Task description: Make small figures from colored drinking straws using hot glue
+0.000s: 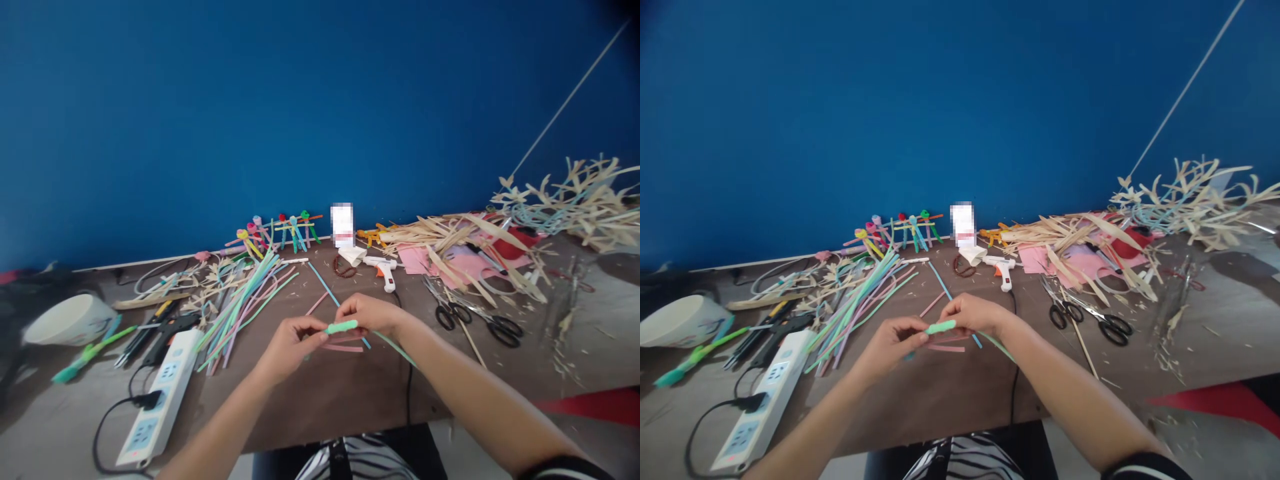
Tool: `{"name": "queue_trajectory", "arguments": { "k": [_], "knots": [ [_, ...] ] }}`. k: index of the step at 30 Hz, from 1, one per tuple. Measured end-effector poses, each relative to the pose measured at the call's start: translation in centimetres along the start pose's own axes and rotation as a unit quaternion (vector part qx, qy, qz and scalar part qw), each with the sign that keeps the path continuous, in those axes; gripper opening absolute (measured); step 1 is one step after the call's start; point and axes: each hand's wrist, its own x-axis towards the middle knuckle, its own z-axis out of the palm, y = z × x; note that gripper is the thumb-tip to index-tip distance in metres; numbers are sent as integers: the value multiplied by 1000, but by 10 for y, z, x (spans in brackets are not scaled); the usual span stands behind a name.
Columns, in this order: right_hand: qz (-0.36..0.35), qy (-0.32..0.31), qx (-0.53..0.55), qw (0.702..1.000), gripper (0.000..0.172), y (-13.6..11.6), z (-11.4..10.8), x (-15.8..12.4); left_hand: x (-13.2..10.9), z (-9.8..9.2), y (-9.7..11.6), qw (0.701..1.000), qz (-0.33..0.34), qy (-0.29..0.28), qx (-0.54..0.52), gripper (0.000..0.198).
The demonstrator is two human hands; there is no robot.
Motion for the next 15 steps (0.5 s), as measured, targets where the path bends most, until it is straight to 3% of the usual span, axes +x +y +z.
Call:
{"name": "queue_trajectory", "arguments": {
  "k": [4,8,11,15],
  "knots": [
    [-35,79,-101,991,19,5,10,0,6,5,-13,987,-78,44,-130,17],
    [-70,169,-341,922,24,3,27,-11,13,9,-24,983,-90,76,-141,19],
    [-67,188,-464,863,18,-2,40,-22,16,11,-26,991,-68,88,-68,19],
    [-46,169,-539,824,22,-12,45,-32,14,11,-20,986,3,97,133,13]
  ]
}}
